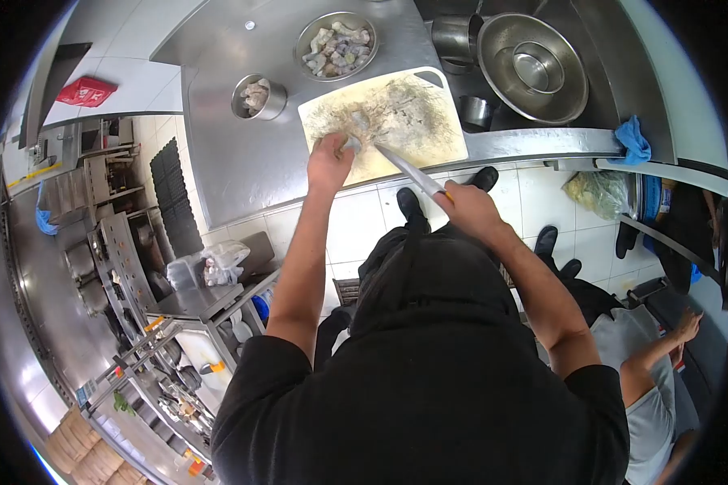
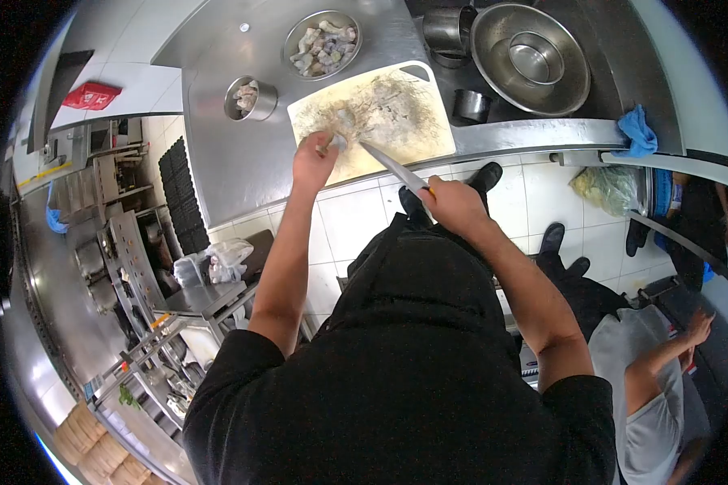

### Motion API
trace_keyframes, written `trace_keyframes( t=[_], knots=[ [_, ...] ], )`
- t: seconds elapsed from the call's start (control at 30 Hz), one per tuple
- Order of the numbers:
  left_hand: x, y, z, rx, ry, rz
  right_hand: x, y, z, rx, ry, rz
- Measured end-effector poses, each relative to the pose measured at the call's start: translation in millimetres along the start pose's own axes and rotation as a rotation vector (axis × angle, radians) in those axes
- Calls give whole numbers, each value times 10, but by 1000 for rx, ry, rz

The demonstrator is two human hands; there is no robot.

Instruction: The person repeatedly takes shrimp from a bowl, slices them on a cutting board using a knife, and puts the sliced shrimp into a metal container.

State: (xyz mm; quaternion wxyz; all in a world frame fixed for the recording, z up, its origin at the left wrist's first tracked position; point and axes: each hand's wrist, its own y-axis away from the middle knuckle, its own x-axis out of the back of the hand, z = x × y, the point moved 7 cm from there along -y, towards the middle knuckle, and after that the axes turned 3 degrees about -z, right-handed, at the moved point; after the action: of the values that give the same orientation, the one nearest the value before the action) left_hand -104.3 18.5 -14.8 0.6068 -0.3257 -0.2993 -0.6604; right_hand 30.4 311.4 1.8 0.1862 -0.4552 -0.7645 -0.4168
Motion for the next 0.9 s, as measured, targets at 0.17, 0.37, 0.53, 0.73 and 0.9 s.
trace_keyframes(
  t=[0.17, 0.37, 0.53, 0.73, 0.9],
  knots=[
    [-192, -32, -68, 174, -14, -206, -155, -141, -145, 50, 15, -20],
    [-247, 67, -50, 220, -34, -167, -258, -239, -104, -36, 34, -70],
    [-180, 175, -75, 280, 66, -121, -220, -185, -120, -43, 52, -34],
    [250, 164, -199, 208, 74, 67, -110, -152, -106, -143, 83, -23],
    [1224, -353, -304, 110, -119, 339, 103, -99, 117, -180, 86, 118]
  ],
)
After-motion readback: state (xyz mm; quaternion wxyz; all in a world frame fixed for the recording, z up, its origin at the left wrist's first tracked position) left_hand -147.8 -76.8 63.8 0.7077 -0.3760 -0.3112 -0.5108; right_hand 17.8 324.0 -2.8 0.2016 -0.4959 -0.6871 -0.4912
